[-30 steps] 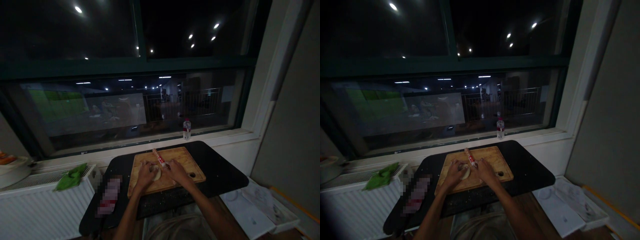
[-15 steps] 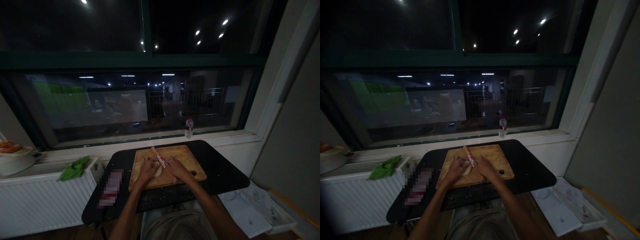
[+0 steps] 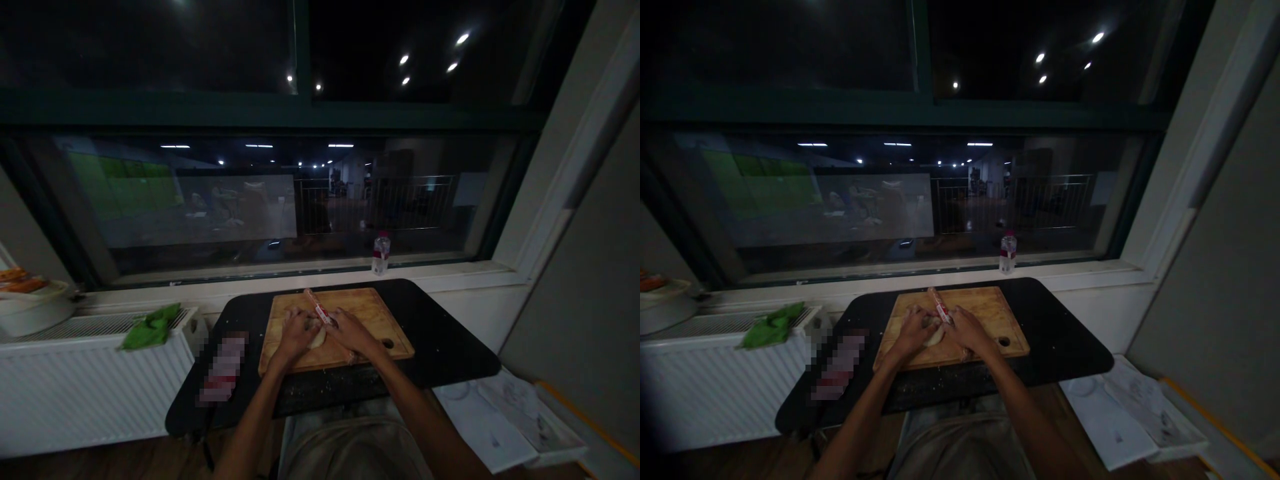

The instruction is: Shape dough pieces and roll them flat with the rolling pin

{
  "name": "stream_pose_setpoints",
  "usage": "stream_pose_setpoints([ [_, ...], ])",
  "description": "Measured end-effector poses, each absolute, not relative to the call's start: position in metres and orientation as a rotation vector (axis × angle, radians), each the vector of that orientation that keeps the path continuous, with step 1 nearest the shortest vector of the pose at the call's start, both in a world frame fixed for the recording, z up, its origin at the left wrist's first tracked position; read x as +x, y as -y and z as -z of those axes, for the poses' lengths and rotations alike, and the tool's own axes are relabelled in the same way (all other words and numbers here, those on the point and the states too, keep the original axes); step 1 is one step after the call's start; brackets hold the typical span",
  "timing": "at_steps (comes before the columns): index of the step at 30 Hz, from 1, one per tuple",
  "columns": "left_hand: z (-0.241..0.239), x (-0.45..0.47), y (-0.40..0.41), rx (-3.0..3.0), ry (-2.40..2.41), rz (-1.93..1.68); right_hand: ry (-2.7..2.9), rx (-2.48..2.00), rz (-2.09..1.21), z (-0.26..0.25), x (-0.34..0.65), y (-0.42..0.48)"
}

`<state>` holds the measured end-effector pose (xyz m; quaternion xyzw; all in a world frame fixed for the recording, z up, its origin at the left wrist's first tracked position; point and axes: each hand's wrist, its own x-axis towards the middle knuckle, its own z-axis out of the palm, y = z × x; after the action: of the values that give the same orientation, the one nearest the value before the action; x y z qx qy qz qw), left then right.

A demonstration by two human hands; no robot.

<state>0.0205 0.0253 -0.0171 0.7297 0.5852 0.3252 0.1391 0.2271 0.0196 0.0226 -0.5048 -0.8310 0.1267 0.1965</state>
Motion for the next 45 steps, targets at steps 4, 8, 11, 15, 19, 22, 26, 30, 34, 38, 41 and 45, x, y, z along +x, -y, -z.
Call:
stream_pose_setpoints([
  [4,0.018,0.022,-0.025,2.119,-1.711,-0.947,2.363,-1.410,-0.354,-0.026,0.226,-0.019],
  [8,0.018,0.022,-0.023,2.134,-1.687,-0.980,2.350,-1.526,-0.288,-0.026,0.223,-0.015],
  [11,0.018,0.022,-0.021,2.146,-1.673,-0.968,2.340,-1.586,-0.284,-0.024,0.219,-0.014],
  [15,0.018,0.022,-0.021,2.139,-1.678,-0.962,2.347,-1.598,-0.305,-0.025,0.218,-0.014],
  [19,0.017,0.019,-0.021,2.135,-1.663,-0.968,2.371,-1.572,-0.327,-0.033,0.222,-0.015],
  [22,0.016,0.019,-0.020,2.132,-1.649,-0.972,2.392,-1.525,-0.331,-0.037,0.225,-0.018],
  [26,0.014,0.018,-0.016,2.139,-1.641,-0.947,2.372,-1.514,-0.308,-0.035,0.226,-0.022],
  [30,0.012,0.014,-0.014,2.165,-1.551,-0.894,2.373,-1.496,-0.311,-0.028,0.224,-0.019],
  [34,0.012,0.011,-0.015,2.158,-1.532,-0.890,2.373,-1.488,-0.309,-0.024,0.223,-0.017],
  [38,0.016,0.012,-0.016,2.181,-1.534,-0.888,2.377,-1.479,-0.321,-0.023,0.223,-0.018],
  [41,0.017,0.015,-0.016,2.186,-1.552,-0.898,2.385,-1.466,-0.343,-0.024,0.223,-0.017],
  [45,0.011,0.013,-0.011,2.193,-1.557,-0.882,2.374,-1.499,-0.356,-0.028,0.224,-0.015],
])
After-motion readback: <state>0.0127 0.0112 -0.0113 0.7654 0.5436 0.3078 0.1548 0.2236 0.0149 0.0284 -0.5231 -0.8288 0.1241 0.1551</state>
